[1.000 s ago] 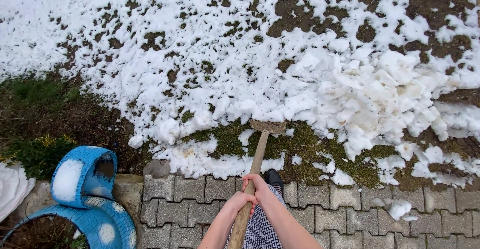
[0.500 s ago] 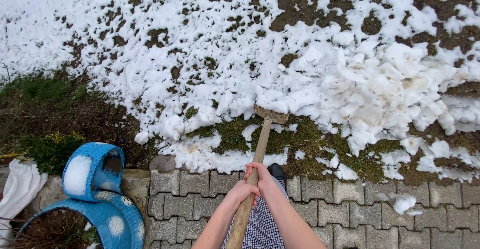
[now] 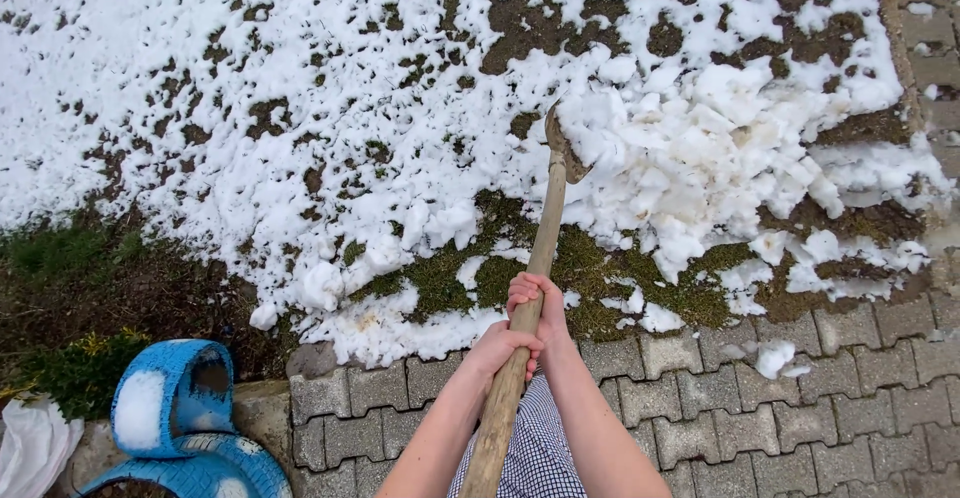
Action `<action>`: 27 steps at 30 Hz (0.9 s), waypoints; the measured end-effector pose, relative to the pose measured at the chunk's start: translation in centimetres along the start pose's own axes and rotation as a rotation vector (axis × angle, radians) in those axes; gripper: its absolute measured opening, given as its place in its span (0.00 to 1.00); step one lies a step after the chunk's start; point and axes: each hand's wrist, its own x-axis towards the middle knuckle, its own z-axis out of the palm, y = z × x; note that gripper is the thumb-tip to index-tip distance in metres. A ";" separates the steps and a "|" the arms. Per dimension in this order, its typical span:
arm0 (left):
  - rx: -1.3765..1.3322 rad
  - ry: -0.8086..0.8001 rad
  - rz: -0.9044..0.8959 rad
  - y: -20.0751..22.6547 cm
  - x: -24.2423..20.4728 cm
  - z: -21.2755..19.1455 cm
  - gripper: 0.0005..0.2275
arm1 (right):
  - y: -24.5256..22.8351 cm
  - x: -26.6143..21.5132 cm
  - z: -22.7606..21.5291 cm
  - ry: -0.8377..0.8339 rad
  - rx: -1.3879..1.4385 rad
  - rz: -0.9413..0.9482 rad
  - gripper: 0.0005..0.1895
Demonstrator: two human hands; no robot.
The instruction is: The person clears snow from a paved area using a shovel by pushing the snow into a pile on the grass.
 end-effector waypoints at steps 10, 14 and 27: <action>0.261 -0.098 0.037 4.5 3.1 9.5 0.05 | -8.3 -1.2 3.9 -0.553 0.366 -0.054 0.14; 0.960 -0.030 0.125 6.6 3.7 13.7 0.18 | -12.2 -1.9 4.3 -0.479 0.262 -0.102 0.12; 0.904 -0.110 0.117 9.5 2.2 16.0 0.28 | -15.4 -4.1 6.9 -0.252 0.056 -0.150 0.08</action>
